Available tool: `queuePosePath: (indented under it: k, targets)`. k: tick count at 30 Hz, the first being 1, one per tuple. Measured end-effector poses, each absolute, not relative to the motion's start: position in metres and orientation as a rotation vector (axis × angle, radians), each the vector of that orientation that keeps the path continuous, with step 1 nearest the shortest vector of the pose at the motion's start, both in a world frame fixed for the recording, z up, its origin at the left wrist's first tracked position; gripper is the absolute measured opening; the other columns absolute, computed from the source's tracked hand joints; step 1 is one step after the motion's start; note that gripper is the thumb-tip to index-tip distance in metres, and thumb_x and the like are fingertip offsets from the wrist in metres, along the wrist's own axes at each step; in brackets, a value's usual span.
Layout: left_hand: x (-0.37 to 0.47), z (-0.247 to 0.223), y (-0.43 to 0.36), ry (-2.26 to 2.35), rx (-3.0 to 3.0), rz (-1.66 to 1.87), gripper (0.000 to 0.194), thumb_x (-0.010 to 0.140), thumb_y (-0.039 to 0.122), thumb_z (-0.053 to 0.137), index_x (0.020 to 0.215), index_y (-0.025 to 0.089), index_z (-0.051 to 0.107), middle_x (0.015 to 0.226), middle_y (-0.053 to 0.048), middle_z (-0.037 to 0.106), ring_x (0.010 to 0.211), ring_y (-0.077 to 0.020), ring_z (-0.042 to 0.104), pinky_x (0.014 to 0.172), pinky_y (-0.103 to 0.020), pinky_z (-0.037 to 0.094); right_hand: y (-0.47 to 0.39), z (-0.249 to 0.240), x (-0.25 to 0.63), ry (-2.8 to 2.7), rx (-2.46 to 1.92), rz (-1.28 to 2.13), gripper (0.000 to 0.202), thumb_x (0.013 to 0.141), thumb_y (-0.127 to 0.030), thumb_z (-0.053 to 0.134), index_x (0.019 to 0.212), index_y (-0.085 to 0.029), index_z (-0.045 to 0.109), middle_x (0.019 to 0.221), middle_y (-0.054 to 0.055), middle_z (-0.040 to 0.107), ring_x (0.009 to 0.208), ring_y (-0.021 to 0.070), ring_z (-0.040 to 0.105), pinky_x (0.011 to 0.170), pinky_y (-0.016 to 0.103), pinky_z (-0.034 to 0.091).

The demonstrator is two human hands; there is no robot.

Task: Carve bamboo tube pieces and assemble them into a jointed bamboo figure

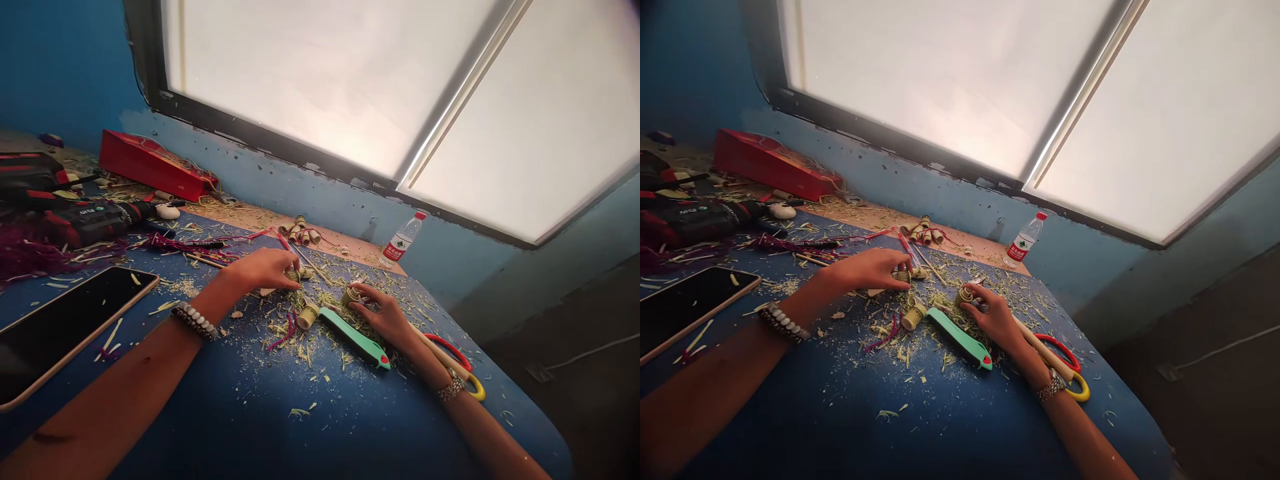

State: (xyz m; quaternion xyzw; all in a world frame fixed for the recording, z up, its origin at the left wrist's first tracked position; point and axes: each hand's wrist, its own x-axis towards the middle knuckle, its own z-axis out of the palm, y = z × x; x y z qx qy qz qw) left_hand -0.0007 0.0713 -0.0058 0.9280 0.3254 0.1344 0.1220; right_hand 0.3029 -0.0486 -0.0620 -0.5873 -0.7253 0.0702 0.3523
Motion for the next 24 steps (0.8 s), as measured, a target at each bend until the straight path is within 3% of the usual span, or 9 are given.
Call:
queuePosePath:
  k: [4,13,18,22,24]
  targets:
    - [-0.003,-0.001,0.067,0.958,2.682,0.340,0.038,0.075,0.040,0.074,0.108,0.021,0.068,0.097,-0.008,0.074,0.088,-0.0251,0.065,0.069,-0.030,0.040,-0.049,-0.054,0.298,-1.938,-1.478,0.161,0.035,0.088,-0.042,0.069,0.117,-0.024,0.068,0.116,0.009,0.070,0.100,0.0250,0.066,0.088,0.043,0.055]
    - [-0.007,0.004,0.069,0.956,2.671,0.420,0.042,0.072,0.031,0.069,0.112,0.020,0.061,0.100,-0.009,0.069,0.087,-0.0238,0.062,0.069,-0.030,0.042,-0.036,-0.021,0.292,-2.044,-1.445,0.099,0.019,0.093,-0.039,0.061,0.094,-0.024,0.073,0.093,0.005,0.073,0.081,0.0205,0.068,0.072,0.035,0.055]
    - [-0.007,0.000,0.076,0.906,2.693,0.500,0.043,0.070,0.022,0.066,0.111,0.018,0.056,0.102,-0.010,0.067,0.087,-0.0231,0.061,0.070,-0.029,0.042,-0.007,-0.013,0.260,-2.076,-1.391,0.004,0.018,0.093,-0.029,0.057,0.097,-0.023,0.073,0.094,0.005,0.076,0.086,0.0205,0.070,0.079,0.035,0.053]
    - [-0.007,-0.004,0.080,0.795,2.712,0.597,0.040,0.069,0.016,0.063,0.109,0.017,0.056,0.102,-0.009,0.068,0.090,-0.0218,0.062,0.075,-0.028,0.044,0.019,-0.025,0.226,-2.185,-1.377,-0.017,0.020,0.086,-0.021,0.068,0.105,-0.022,0.073,0.099,0.007,0.076,0.092,0.0231,0.069,0.085,0.037,0.052]
    - [-0.007,-0.004,0.080,0.769,2.727,0.634,0.038,0.071,0.016,0.063,0.108,0.017,0.058,0.101,-0.008,0.068,0.091,-0.0219,0.063,0.077,-0.028,0.045,0.027,-0.030,0.216,-2.221,-1.373,-0.041,0.020,0.081,-0.018,0.073,0.100,-0.021,0.073,0.097,0.008,0.075,0.095,0.0253,0.067,0.086,0.039,0.050]
